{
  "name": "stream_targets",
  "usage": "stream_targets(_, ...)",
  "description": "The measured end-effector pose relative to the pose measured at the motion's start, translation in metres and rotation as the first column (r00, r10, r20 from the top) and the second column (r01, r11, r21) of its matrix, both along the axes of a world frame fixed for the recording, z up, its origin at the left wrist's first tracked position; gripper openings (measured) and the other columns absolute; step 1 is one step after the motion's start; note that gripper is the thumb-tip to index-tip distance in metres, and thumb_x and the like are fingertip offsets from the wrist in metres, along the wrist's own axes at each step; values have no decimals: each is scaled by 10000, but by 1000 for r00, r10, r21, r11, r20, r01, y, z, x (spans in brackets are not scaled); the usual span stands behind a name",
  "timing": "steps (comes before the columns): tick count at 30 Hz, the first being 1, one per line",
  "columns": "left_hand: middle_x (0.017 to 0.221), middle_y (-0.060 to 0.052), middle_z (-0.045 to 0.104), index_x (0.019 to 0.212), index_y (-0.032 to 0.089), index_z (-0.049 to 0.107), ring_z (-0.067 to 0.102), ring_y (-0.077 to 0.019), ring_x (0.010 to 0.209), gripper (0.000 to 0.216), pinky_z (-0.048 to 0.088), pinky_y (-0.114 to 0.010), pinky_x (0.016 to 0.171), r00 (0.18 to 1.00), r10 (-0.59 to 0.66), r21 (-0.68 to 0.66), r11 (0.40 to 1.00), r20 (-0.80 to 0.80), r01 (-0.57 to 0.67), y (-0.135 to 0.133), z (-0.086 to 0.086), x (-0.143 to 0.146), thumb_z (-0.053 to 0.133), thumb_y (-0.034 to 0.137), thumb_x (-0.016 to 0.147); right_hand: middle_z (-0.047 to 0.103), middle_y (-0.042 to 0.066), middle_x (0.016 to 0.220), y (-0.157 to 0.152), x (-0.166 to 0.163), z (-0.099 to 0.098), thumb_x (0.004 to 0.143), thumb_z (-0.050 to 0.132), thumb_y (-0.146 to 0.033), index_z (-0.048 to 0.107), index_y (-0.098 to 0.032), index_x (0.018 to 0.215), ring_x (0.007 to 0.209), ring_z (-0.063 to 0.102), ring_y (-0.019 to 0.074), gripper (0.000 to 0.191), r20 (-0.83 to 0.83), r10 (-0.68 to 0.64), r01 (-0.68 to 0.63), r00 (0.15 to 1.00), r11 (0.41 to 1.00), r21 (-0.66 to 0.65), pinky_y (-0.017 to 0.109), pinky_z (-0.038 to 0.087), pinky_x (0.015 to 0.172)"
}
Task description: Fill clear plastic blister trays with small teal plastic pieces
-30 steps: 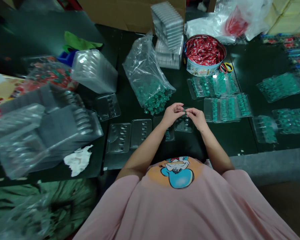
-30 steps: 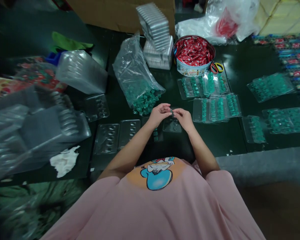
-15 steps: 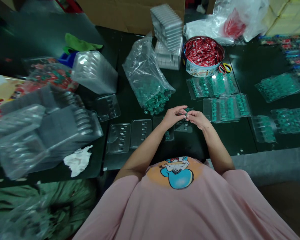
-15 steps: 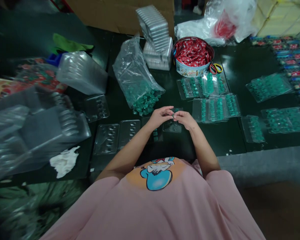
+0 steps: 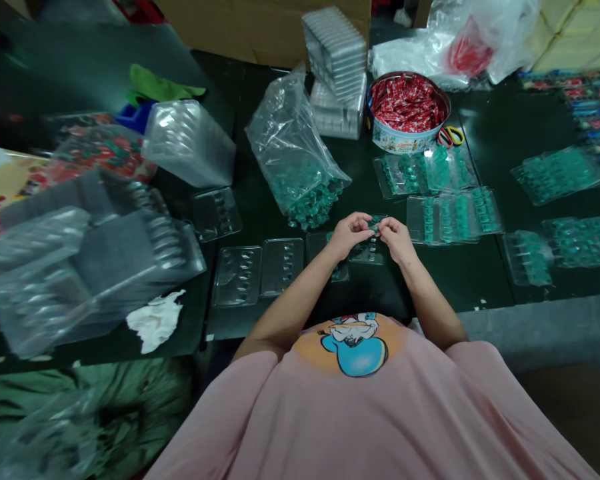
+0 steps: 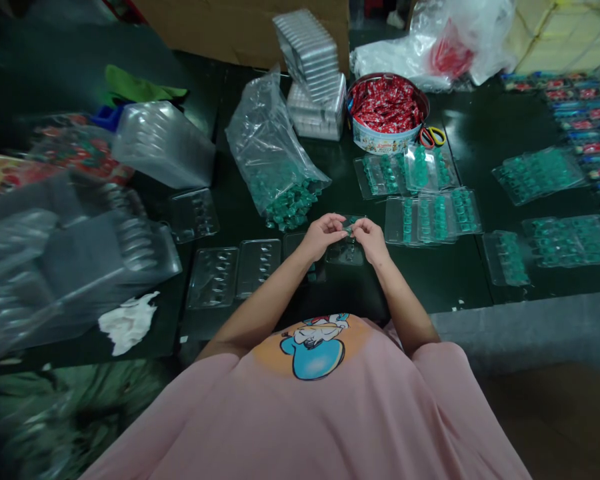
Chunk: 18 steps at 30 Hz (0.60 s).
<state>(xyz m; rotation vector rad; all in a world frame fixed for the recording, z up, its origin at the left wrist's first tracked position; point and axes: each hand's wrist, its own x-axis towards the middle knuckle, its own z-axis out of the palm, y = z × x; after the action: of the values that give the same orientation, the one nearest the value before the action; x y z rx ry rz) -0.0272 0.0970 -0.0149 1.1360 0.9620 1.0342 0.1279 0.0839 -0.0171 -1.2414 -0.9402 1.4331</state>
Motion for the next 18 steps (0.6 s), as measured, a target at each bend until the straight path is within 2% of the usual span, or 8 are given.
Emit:
stream_targets(3, 768, 15, 608, 927, 162, 692, 553, -95, 714, 302, 454, -234, 709, 998, 43, -9, 999, 43, -43, 2, -5, 2, 772, 253, 651, 509, -65, 610, 0, 0, 6, 660, 728, -380, 546, -228, 756, 588, 505, 86, 256, -82, -14, 9, 997, 998, -55, 204, 350, 526)
stream_targets(6, 875, -34, 661, 919, 155, 722, 596, -125, 769, 271, 482, -273, 754, 999, 18, 1, 1000, 39, -18, 5, -5, 1, 747, 314, 701, 505, -72, 630, -1, 3, 11, 613, 785, -387, 569, -236, 810, 592, 512, 77, 329, -140, 11, -25, 990, 995, -97, 192, 366, 526)
stream_targets(10, 972, -55, 669, 940, 157, 734, 609, -131, 782, 294, 488, -272, 739, 992, 15, 118, 993, -124, 0, 5, 1, 1, 777, 287, 680, 508, -70, 631, 0, 5, 11, 582, 813, -410, 560, -234, 788, 585, 507, 75, 370, -128, -5, -11, 992, 993, -117, 187, 348, 502)
stream_targets(14, 915, -50, 689, 949, 159, 740, 591, -115, 711, 231, 478, -258, 682, 944, 73, 243, 970, -323, 8, 6, 8, 4, 732, 262, 742, 510, -70, 625, 0, 4, 12, 575, 814, -423, 543, -234, 771, 586, 509, 79, 384, -115, -17, 4, 993, 994, -107, 190, 334, 493)
stream_targets(18, 892, -45, 709, 949, 173, 748, 602, -119, 703, 188, 482, -258, 682, 886, 112, 340, 939, -451, 54, 9, 9, 2, 703, 236, 778, 570, -51, 664, -2, 9, 11, 591, 798, -437, 537, -231, 772, 607, 528, 90, 379, -56, 5, -10, 998, 996, -87, 197, 326, 494)
